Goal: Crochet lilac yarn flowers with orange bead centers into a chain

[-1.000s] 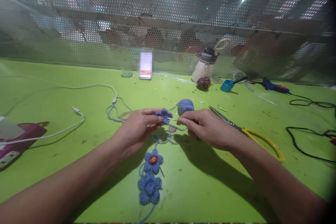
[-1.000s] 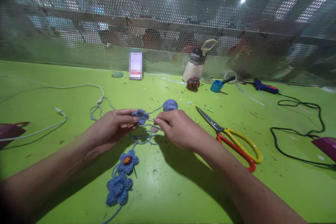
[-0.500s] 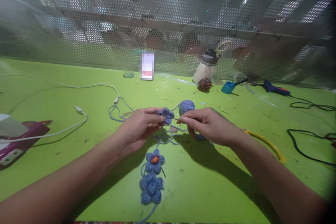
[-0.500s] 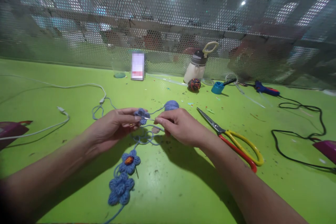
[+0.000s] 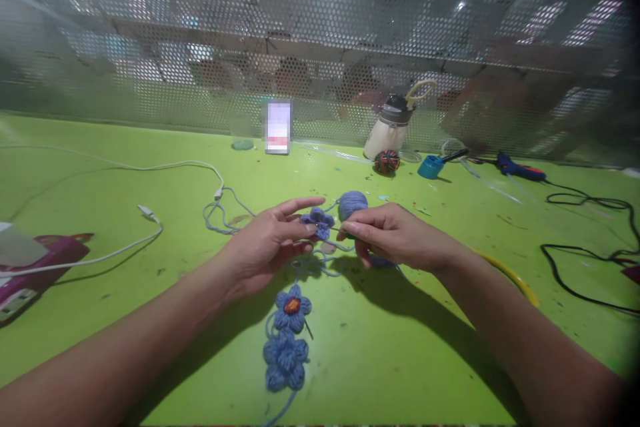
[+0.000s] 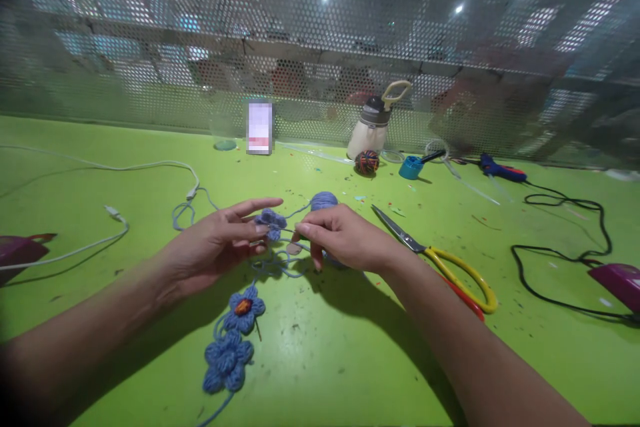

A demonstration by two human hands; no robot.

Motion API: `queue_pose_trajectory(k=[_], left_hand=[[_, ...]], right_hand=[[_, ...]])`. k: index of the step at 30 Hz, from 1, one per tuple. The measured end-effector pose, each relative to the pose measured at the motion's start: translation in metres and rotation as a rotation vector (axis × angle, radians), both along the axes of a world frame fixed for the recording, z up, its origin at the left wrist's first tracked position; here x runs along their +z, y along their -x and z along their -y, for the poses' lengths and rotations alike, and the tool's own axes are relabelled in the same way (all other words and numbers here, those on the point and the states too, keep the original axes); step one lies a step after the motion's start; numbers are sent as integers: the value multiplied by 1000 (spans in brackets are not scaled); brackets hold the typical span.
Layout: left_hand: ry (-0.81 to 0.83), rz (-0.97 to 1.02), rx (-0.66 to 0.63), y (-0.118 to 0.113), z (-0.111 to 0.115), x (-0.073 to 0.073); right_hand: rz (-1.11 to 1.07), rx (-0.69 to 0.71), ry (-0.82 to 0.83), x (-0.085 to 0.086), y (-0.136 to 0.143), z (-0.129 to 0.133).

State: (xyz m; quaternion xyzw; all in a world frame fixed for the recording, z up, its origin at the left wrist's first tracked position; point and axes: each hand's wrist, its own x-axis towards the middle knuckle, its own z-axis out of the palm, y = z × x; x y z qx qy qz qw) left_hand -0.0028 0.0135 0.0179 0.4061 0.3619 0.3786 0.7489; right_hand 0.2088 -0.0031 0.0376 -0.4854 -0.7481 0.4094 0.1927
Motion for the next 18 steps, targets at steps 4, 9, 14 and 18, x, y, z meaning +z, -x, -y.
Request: queue_pose_trajectory(k=[4, 9, 14, 18], left_hand=[[-236, -177, -136, 3, 2, 6], [-568, -473, -305, 6, 1, 12], [-780, -525, -450, 11, -6, 5], [-808, -503, -527, 17, -8, 6]], right_hand=[[152, 37, -125, 10, 1, 5], [267, 120, -172, 16, -1, 9], [304, 199, -135, 16, -5, 7], [271, 249, -107, 17, -5, 7]])
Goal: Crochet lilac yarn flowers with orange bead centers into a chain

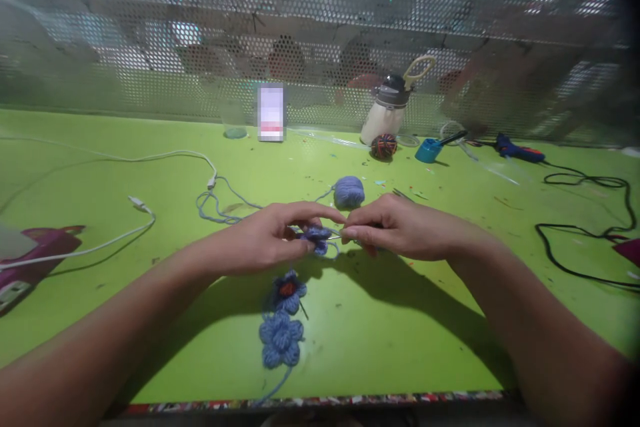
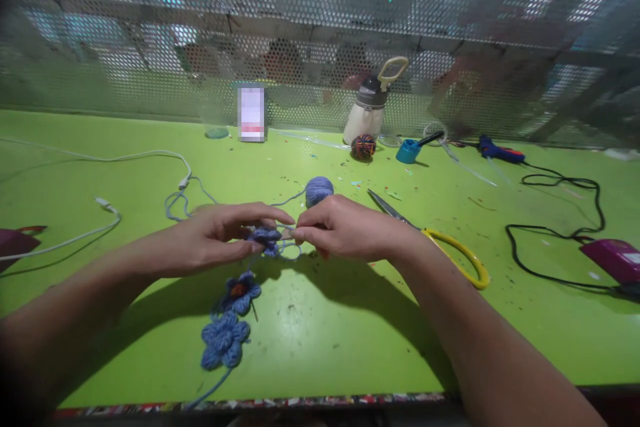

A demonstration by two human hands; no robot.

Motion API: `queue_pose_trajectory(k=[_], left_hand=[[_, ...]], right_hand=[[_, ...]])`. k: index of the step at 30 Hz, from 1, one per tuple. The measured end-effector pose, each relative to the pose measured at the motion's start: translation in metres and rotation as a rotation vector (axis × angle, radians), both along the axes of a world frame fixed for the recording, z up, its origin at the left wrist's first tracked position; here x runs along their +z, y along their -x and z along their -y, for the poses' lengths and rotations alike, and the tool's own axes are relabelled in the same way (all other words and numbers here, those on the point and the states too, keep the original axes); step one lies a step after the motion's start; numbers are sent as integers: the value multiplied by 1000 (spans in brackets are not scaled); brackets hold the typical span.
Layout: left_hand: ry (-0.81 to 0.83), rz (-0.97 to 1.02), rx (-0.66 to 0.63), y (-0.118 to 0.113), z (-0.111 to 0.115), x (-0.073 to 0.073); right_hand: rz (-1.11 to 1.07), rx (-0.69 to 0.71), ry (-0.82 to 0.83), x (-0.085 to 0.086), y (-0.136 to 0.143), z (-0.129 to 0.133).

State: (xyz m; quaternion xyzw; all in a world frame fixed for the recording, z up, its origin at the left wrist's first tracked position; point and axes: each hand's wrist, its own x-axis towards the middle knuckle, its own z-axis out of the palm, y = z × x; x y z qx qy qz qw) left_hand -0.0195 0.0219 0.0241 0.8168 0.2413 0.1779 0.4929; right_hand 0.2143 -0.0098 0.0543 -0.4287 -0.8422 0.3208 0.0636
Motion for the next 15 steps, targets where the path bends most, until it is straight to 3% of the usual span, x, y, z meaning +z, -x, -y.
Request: queue_pose_trajectory(k=[7, 15], left_hand=[[-66, -46, -90, 2, 0, 11], [215, -73, -33, 1, 2, 8]], right_hand=[[-25, 87, 14, 1, -1, 1], [-86, 132, 15, 0, -4, 1]])
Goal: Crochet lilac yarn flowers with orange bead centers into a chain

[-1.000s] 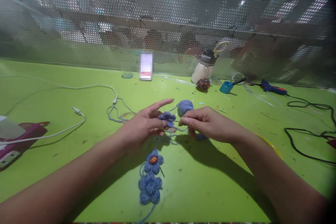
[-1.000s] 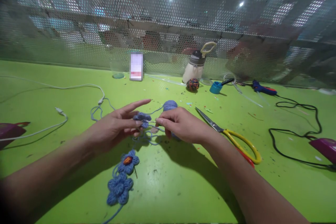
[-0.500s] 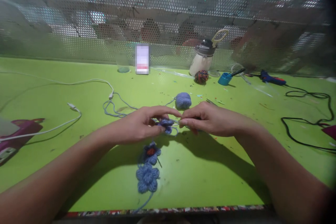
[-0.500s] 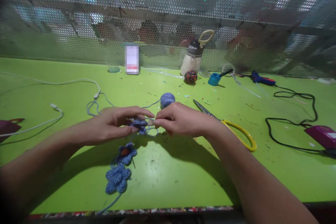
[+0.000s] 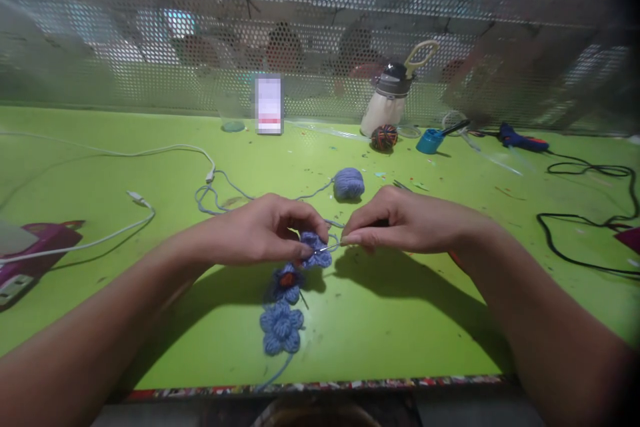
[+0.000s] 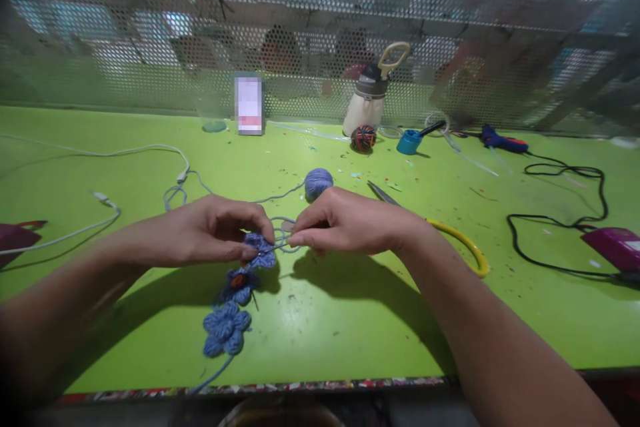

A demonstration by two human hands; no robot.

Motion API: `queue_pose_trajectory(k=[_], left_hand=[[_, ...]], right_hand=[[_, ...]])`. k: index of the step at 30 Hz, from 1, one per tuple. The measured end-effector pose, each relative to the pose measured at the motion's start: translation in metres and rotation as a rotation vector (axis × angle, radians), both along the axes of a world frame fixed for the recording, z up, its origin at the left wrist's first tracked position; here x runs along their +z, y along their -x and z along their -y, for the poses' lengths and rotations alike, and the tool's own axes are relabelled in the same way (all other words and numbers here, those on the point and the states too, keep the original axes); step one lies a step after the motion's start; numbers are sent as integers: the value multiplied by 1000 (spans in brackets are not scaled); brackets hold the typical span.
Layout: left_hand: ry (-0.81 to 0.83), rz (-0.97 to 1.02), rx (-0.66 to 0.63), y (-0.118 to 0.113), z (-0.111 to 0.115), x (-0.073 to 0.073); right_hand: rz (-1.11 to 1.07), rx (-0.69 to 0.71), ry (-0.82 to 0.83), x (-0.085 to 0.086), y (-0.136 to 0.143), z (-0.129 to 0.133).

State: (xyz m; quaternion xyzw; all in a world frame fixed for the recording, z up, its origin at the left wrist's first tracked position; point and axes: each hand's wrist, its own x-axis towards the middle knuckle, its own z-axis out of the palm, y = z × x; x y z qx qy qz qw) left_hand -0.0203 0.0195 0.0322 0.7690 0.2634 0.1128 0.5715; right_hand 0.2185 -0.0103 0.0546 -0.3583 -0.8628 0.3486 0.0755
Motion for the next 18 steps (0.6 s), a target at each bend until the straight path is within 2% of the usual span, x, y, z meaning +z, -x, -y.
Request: queue_pose_trajectory(k=[6, 18], left_hand=[[90, -2, 32, -3, 2, -1], [-38, -56, 107, -7, 3, -1]], right_hand=[[8, 2, -142, 0, -1, 3], [121, -62, -313, 13, -2, 11]])
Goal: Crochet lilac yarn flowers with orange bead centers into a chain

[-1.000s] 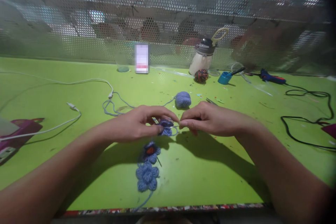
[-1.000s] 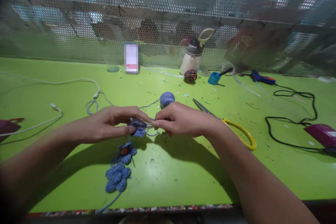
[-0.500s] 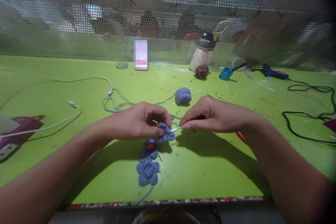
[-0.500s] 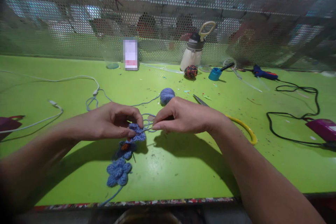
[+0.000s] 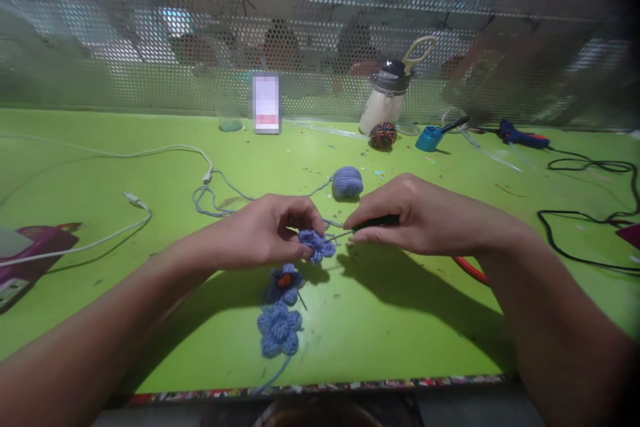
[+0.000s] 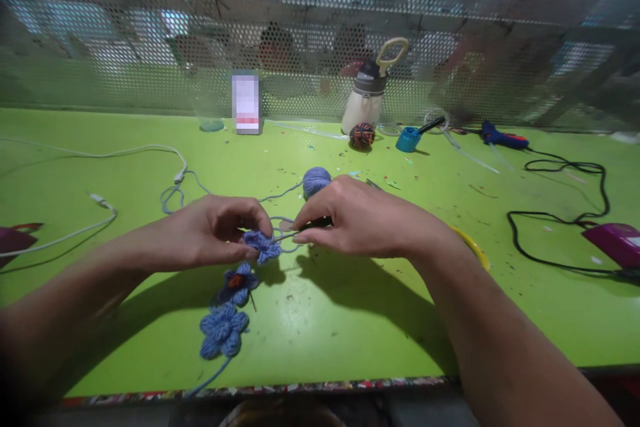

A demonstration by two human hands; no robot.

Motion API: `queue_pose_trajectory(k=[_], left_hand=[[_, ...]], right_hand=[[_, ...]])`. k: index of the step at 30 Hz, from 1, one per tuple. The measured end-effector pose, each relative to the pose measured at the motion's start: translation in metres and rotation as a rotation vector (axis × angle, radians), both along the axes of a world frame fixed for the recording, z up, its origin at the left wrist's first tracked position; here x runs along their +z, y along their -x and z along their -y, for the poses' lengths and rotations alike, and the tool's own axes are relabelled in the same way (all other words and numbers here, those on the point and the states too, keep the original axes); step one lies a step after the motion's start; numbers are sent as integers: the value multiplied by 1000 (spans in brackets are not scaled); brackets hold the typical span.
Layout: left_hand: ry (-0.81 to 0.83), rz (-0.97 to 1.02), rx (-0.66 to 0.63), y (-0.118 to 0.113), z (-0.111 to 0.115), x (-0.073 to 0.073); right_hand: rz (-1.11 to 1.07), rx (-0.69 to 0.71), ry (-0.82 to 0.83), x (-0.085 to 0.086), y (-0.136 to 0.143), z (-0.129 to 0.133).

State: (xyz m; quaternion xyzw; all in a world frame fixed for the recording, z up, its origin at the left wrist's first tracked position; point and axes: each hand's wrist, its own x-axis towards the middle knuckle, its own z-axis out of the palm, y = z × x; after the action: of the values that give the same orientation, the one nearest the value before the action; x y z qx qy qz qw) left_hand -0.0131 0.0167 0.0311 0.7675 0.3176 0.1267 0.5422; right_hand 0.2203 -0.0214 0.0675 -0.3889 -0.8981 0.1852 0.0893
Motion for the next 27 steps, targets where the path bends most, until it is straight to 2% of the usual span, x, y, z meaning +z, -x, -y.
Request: queue_pose_trajectory(k=[7, 14, 19, 23, 27], left_hand=[[-141, -1, 176, -8, 5, -5], [-87, 82, 381, -14, 10, -8], [-57, 146, 486, -19, 14, -9], [-11, 250, 559, -21, 15, -8], [-14, 322, 584, -22, 16, -6]], right_hand=[[169, -151, -262, 3, 7, 15], [361, -247, -520, 1, 20, 31], [401, -303, -583, 1, 26, 39], [369, -328, -636, 1, 28, 38], [204, -383, -636, 0, 24, 31]])
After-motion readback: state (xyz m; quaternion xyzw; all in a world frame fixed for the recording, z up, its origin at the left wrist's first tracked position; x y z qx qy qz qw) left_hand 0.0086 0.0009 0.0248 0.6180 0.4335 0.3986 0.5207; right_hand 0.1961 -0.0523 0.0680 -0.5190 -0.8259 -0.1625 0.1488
